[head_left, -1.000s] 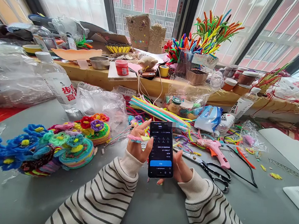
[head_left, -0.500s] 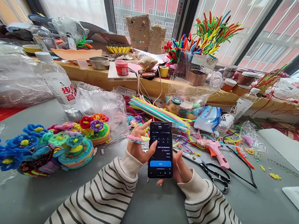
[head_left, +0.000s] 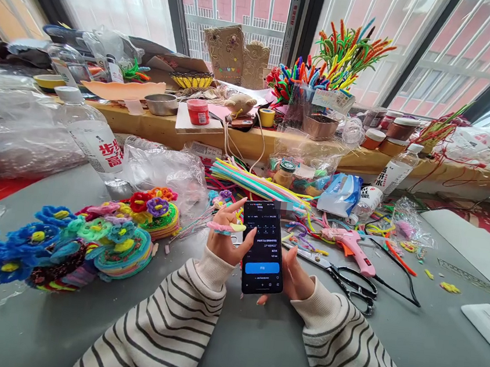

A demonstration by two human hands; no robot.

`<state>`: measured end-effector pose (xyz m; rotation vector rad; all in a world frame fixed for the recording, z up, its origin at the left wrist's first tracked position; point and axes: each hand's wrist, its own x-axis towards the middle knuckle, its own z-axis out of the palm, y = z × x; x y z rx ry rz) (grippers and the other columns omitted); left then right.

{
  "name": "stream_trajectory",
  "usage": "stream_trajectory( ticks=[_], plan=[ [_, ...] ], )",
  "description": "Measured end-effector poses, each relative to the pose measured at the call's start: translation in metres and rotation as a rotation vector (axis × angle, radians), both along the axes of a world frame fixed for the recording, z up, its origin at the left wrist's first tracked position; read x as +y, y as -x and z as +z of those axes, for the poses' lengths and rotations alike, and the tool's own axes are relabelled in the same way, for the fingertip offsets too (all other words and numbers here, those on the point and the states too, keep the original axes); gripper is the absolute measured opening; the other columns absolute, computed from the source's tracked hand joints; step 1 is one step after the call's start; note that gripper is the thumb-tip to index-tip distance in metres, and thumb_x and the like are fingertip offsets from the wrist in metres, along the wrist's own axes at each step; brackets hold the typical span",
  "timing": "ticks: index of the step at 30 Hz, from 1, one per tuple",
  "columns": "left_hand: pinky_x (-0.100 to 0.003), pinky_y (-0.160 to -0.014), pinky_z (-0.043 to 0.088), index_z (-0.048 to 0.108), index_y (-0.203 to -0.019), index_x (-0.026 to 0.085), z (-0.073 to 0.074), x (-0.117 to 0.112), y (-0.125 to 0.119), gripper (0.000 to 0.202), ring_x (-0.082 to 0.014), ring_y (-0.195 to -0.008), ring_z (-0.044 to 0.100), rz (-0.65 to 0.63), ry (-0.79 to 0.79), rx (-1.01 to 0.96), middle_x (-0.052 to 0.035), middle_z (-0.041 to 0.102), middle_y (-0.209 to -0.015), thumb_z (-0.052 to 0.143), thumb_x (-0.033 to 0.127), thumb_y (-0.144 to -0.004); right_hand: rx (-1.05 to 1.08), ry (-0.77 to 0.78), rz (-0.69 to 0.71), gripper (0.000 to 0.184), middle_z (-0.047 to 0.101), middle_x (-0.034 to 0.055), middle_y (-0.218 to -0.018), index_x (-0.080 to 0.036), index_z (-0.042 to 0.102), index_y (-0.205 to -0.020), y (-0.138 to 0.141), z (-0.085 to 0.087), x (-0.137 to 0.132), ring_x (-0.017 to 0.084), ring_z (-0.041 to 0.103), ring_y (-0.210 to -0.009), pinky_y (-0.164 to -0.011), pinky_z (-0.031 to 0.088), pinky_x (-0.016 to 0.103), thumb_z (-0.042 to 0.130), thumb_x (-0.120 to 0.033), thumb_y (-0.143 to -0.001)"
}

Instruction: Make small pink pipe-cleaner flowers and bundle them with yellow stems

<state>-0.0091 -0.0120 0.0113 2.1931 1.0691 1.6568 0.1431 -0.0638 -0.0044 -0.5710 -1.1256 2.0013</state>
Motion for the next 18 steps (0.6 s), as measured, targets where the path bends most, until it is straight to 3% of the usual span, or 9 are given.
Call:
stream_trajectory(
  ticks=[8,12,15,18],
  plan=[
    [-0.045,-0.084,0.036,0.031,-0.071,0.021,0.0003,0.0008,0.0006,0.022,-0.0207,-0.101,0.048,0.041,0.009,0.018,-0.0129,0.051,-0.110,0.052,0.015,-0.066,0.007,0.008,0.011,0.075,0.052,0.0142,-0.104,-0.020,0.036,-0.119,0.0006,0.0022,0.0002,0.025,0.059,-0.077,-0.051,0.050,0.034,0.032,-0.070,-0.063],
    [-0.043,-0.084,0.036,0.030,-0.071,0.020,0.0005,-0.0014,0.0016,0.023,-0.0206,-0.103,0.046,0.003,0.042,-0.030,-0.0127,0.050,-0.110,0.051,0.013,-0.067,0.013,0.020,0.023,0.075,0.052,0.0140,-0.105,-0.019,0.036,-0.118,-0.0006,-0.0007,-0.0001,0.026,0.058,-0.081,-0.053,0.050,0.033,0.031,-0.070,-0.064],
    [-0.044,-0.087,0.034,0.032,-0.070,0.020,0.0005,-0.0021,0.0008,0.022,-0.0214,-0.104,0.045,-0.072,0.094,-0.119,-0.0121,0.050,-0.111,0.053,0.013,-0.066,0.024,0.027,0.033,0.074,0.052,0.0142,-0.105,-0.019,0.036,-0.118,-0.0012,-0.0015,0.0000,0.024,0.059,-0.078,-0.052,0.050,0.032,0.030,-0.069,-0.064],
    [-0.042,-0.086,0.036,0.034,-0.068,0.019,0.0041,-0.0014,-0.0020,0.020,-0.0230,-0.104,0.046,-0.291,0.247,-0.405,-0.0108,0.049,-0.111,0.053,0.015,-0.066,0.074,0.063,0.048,0.072,0.051,0.0142,-0.106,-0.019,0.037,-0.118,-0.0004,-0.0012,0.0021,0.023,0.059,-0.076,-0.049,0.050,0.031,0.025,-0.068,-0.067]
  ],
)
